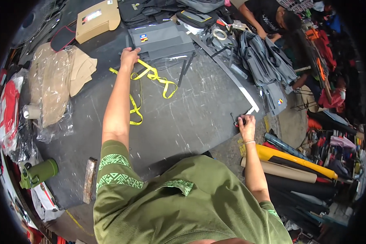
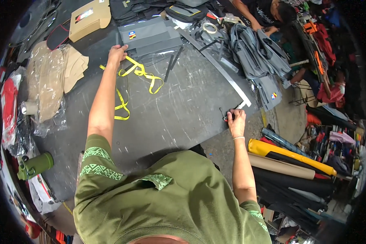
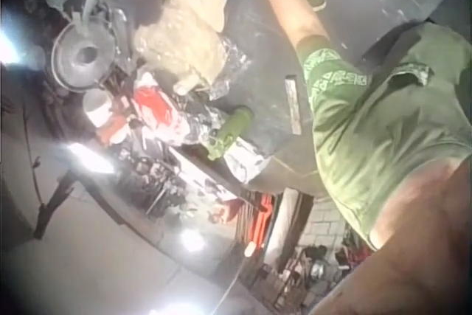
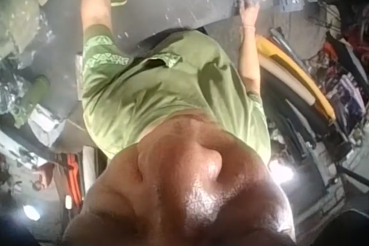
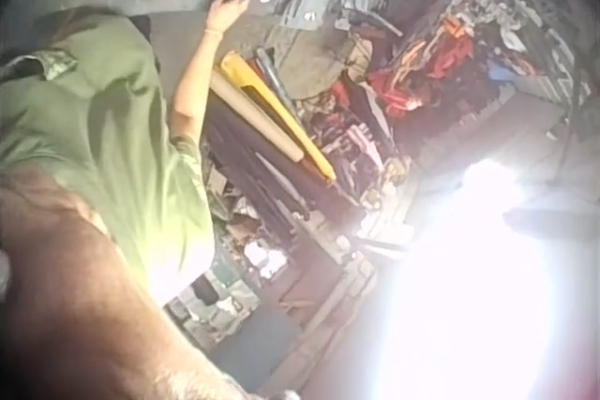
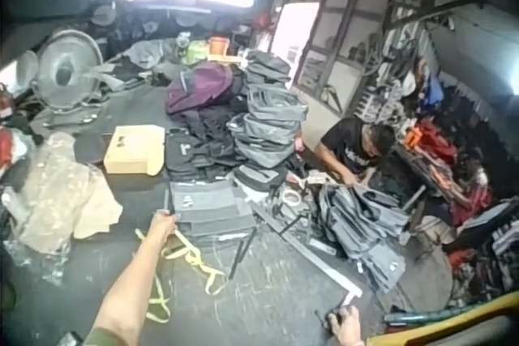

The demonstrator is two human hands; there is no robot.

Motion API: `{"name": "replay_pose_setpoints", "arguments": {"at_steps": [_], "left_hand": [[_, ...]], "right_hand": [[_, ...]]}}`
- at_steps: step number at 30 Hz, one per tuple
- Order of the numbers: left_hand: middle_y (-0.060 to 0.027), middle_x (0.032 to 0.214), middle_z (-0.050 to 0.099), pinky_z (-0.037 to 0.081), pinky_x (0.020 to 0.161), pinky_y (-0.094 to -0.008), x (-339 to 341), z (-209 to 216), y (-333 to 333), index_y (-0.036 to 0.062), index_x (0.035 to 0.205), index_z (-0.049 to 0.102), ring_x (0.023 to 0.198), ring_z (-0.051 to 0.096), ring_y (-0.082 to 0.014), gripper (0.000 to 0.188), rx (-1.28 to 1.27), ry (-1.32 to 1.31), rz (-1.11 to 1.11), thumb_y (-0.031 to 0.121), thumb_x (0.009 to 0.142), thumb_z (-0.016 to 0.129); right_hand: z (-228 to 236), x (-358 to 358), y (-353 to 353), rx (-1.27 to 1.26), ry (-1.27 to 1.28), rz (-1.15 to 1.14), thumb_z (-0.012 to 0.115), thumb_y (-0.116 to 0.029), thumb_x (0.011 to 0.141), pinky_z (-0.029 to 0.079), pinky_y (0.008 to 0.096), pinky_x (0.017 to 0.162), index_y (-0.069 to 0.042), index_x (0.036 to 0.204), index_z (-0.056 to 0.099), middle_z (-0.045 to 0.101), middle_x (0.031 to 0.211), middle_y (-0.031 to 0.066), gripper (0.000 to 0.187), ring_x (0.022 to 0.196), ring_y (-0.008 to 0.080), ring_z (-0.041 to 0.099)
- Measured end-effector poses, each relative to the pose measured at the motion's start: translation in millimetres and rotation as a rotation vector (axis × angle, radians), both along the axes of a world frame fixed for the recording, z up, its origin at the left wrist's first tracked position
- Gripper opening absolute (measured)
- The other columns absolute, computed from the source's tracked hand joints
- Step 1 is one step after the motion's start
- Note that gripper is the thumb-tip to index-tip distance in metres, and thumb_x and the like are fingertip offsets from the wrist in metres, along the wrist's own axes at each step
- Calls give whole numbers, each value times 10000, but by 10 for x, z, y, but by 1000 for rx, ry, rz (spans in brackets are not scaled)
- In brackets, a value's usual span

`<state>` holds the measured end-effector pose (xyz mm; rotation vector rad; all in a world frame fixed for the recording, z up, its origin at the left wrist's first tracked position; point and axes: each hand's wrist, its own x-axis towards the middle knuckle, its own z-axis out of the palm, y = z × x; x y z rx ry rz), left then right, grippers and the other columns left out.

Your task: Cutting rectangular sections out of gray fabric using a metal ruler and a utility knife on a workbench.

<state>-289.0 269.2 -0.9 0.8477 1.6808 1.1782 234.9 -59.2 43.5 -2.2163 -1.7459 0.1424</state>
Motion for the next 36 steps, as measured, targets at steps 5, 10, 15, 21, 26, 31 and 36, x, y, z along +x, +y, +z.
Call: {"name": "replay_pose_setpoints", "arguments": {"at_steps": [5,10,15,21,26,31,36], "left_hand": [[-50,760,642,458,525,-300,31,-58,184,-13,1172,615,587,582,-118,446,-6,20,26,155,825,839],[-45,792,655,485,569,-290,112,3,244,-23,1180,632,629,604,-129,360,71,-176,-75,129,881,762],[-87,906,714,537,710,-303,127,-37,288,-18,1306,613,802,667,-150,452,183,-11,-120,180,907,686],[-154,1115,660,576,707,-335,464,172,150,21,1491,330,870,717,-235,613,26,-30,-390,93,957,621],[-229,1193,595,652,831,-359,528,165,-54,-46,1209,440,1072,714,-366,314,34,-819,-261,-64,962,632],[-185,1053,663,631,800,-293,1129,513,-999,-24,1086,516,965,729,-259,120,15,-873,-515,10,1010,602],[-97,1023,659,641,784,-320,1484,414,-2570,-19,1373,450,874,721,-214,413,-201,-602,-679,71,1012,629]], "right_hand": [[-126,56,-137,82,-56,-94,821,-186,827,455,464,1052,-63,1266,612,568,1283,186,502,1198,399,545],[-290,272,-68,-32,176,-408,891,-270,758,438,466,1103,-40,1465,459,542,1378,221,859,1280,404,543],[-227,204,65,-129,208,-492,901,-266,736,483,438,1070,-111,1510,417,514,1408,198,926,1269,371,581],[-297,308,10,-128,246,-558,925,-266,701,480,434,1082,-152,1556,358,508,1439,196,1031,1299,369,569],[-611,549,81,-69,409,-506,948,-217,663,488,417,1073,-29,1556,337,566,1399,249,1098,1270,356,595],[-510,594,101,-152,592,-529,846,-40,729,605,390,716,-57,1537,326,669,1179,168,962,952,258,684],[-479,752,139,-243,536,-431,711,-73,760,508,374,541,-34,1120,583,650,844,97,384,726,209,644]]}}
